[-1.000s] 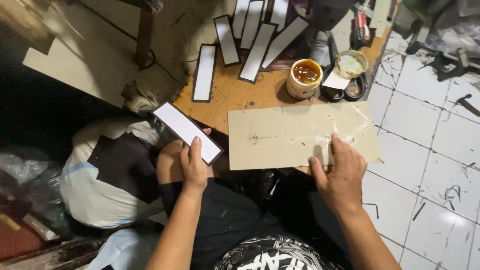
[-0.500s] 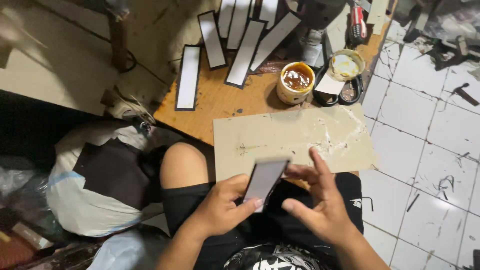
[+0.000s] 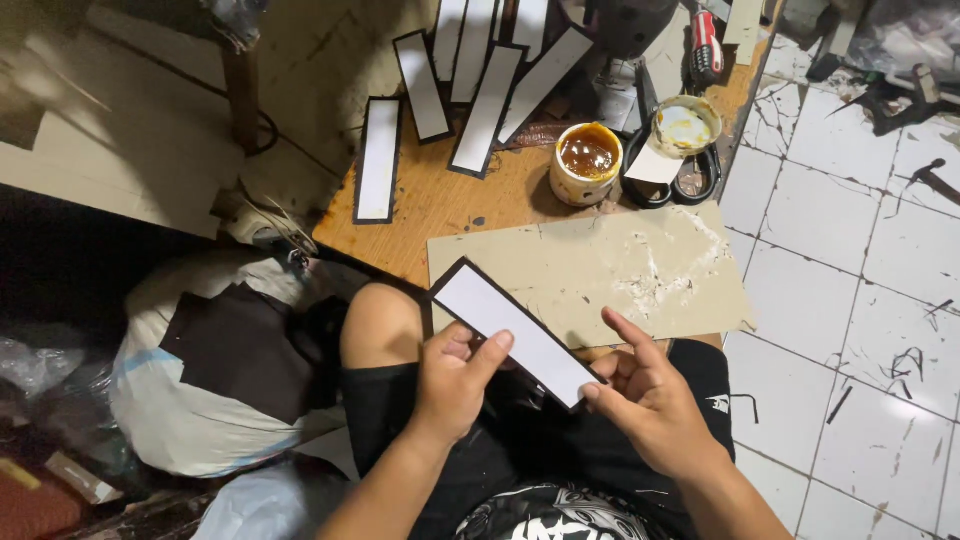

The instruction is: Applying adhesive to leather strips and attaching them to a base material

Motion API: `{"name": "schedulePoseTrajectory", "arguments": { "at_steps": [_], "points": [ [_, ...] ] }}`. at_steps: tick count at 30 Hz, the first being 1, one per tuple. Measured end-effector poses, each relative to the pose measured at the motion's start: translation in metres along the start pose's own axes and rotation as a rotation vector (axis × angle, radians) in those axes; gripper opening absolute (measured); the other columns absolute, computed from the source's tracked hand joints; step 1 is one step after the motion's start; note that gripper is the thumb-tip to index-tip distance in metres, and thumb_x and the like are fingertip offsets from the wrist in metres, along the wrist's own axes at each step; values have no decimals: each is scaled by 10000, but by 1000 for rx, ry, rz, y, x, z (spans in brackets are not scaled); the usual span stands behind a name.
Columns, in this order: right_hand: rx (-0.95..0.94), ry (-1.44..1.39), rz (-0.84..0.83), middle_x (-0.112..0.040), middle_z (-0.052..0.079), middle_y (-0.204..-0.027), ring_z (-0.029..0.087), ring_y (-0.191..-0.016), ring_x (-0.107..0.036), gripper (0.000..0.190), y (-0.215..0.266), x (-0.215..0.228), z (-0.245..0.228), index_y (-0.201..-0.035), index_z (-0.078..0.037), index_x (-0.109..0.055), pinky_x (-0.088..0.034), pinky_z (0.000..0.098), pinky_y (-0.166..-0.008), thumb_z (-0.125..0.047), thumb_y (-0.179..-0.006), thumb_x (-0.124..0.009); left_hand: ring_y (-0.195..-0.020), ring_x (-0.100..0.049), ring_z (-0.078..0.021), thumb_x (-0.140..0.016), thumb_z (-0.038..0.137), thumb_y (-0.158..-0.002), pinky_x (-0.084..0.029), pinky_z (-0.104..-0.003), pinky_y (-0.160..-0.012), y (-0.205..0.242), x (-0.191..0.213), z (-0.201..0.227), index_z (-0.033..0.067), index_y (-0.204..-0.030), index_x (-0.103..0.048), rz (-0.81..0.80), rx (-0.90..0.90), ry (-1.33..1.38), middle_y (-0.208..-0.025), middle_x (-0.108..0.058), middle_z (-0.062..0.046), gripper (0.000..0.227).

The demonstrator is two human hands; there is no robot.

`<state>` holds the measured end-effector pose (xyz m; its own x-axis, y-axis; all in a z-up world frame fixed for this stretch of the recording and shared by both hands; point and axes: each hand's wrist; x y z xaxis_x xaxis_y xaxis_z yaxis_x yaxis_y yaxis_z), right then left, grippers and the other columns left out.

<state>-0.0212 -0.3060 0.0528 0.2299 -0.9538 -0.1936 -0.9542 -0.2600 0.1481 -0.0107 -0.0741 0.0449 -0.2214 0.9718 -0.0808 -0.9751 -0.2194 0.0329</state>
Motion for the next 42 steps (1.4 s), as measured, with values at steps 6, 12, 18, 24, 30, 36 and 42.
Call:
{"name": "schedulePoseTrajectory", "arguments": {
  "at_steps": [6, 12, 18, 24, 30, 36, 42],
  "points": [
    [39, -15, 151, -649, 107, -914, 178, -819, -652, 829, -2, -1, -6, -1582, -55, -388, -504, 300, -803, 50, -823, -703, -747, -740, -236, -751, 103, -878, -671, -372, -623, -10, 5, -3, 37, -854, -610, 98, 184, 281, -808, -720, -140, 157],
    [26, -104, 50, -594, 140, -974, 254, -752, -679, 940, -7, -8, -13, -1624, -99, -248, -617, 349, -771, 92, -818, -690, -749, -744, -294, -767, 52, -842, -667, -420, -674, -10, 6, -5, -4, -915, -613, 160, 198, 337, -887, -741, -199, 179],
    [13, 74, 73, -507, 83, -759, 204, -687, -655, 926, -2, 11, -23, -1628, -136, -266, -534, 291, -687, 39, -829, -699, -911, -657, -122, -734, 73, -889, -526, -231, -846, -17, 51, -9, -12, -1117, -701, 47, -29, 101, -1029, -739, -106, 245],
    [169, 217, 155, -660, 156, -810, 196, -640, -666, 881, -33, 40, -12, -1591, -45, -304, -600, 321, -599, 113, -818, -695, -578, -676, -96, -810, 67, -843, -575, -226, -542, -33, 54, 2, -38, -1135, -743, -28, 35, -111, -746, -670, -91, 318],
    [209, 504, 305, -683, 273, -1023, 328, -827, -703, 823, -63, 19, -66, -1593, -23, -329, -606, 421, -751, 127, -853, -659, -606, -688, -88, -840, 159, -845, -575, -247, -535, -80, 45, 7, 101, -1136, -797, 15, -78, -395, -787, -696, -73, 300],
    [367, 869, 462, -689, 227, -1152, 329, -1026, -685, 772, -82, 54, -67, -1569, -8, -375, -547, 411, -917, 12, -887, -735, -631, -720, -123, -799, 137, -840, -558, -262, -526, -115, 53, -18, 110, -1132, -790, 5, -39, -421, -904, -791, -113, 294],
    [397, 1344, 157, -564, 195, -1395, 426, -1333, -529, 974, -123, 46, -90, -1622, -207, -338, -408, 587, -1107, -331, -804, -852, -527, -654, -81, -808, 125, -808, -508, -231, -444, -113, 55, -11, 95, -1093, -790, 35, -58, -397, -837, -789, -93, 286]
  ]
}}
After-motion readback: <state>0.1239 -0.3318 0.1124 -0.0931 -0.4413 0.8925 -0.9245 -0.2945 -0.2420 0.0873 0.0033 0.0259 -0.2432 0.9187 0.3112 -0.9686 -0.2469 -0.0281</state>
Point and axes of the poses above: each hand's wrist, its own y-axis away from the middle knuckle, its own x-axis out of the back of the hand, z = x × y
